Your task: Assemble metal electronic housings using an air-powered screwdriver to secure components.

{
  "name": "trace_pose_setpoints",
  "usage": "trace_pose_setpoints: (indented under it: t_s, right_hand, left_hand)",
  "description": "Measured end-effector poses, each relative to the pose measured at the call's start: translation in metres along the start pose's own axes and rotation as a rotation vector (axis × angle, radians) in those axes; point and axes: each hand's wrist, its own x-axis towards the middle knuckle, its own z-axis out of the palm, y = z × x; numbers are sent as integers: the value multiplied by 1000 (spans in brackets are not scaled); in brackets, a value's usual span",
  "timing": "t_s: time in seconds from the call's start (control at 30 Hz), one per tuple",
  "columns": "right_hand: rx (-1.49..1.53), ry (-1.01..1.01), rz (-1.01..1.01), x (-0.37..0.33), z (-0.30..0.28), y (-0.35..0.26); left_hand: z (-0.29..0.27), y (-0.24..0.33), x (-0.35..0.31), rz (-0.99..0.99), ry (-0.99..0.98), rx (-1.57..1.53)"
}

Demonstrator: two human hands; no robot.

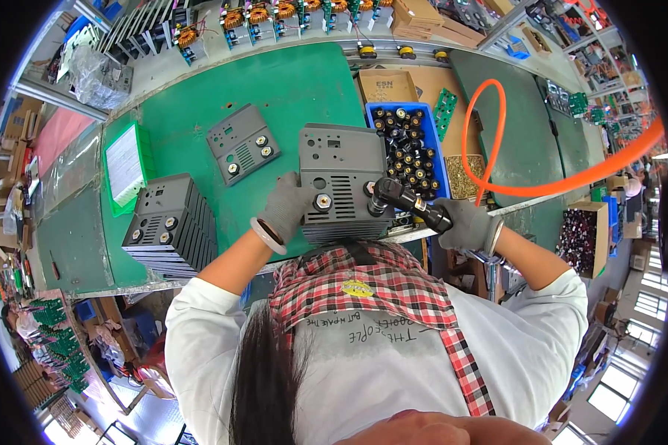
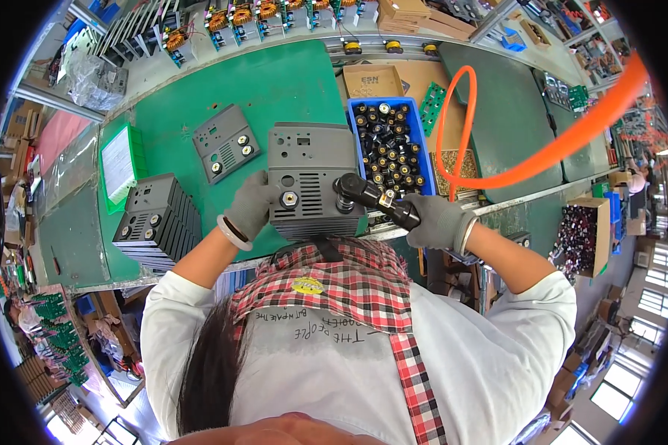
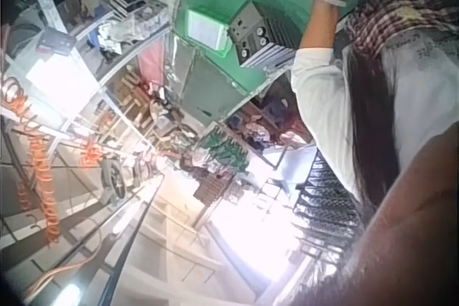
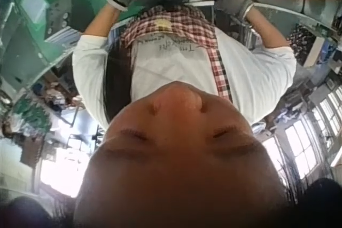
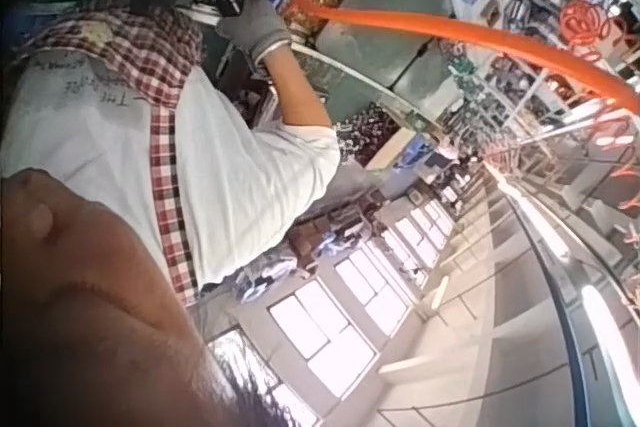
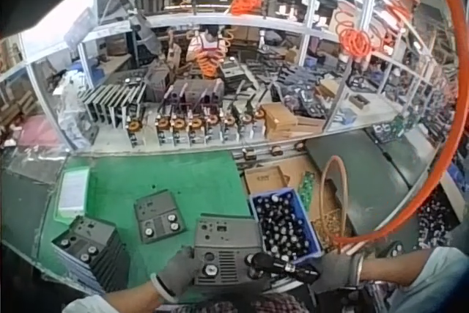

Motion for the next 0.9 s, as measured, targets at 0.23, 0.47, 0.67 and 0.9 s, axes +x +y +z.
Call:
trace_pose_setpoints:
  t_s: [0.23,0.47,0.67,0.9]
  right_hand:
    - [-38,154,-117,0,24,13]
    - [-40,99,-25,5,25,18]
    - [-133,84,-59,-3,7,2]
    - [0,36,-180,11,4,-46]
  left_hand:
    - [9,-8,5,-329,-92,-676]
    - [20,-23,6,-259,-34,-820]
    - [19,-31,10,-235,36,-757]
    - [20,-24,14,-316,34,-817]
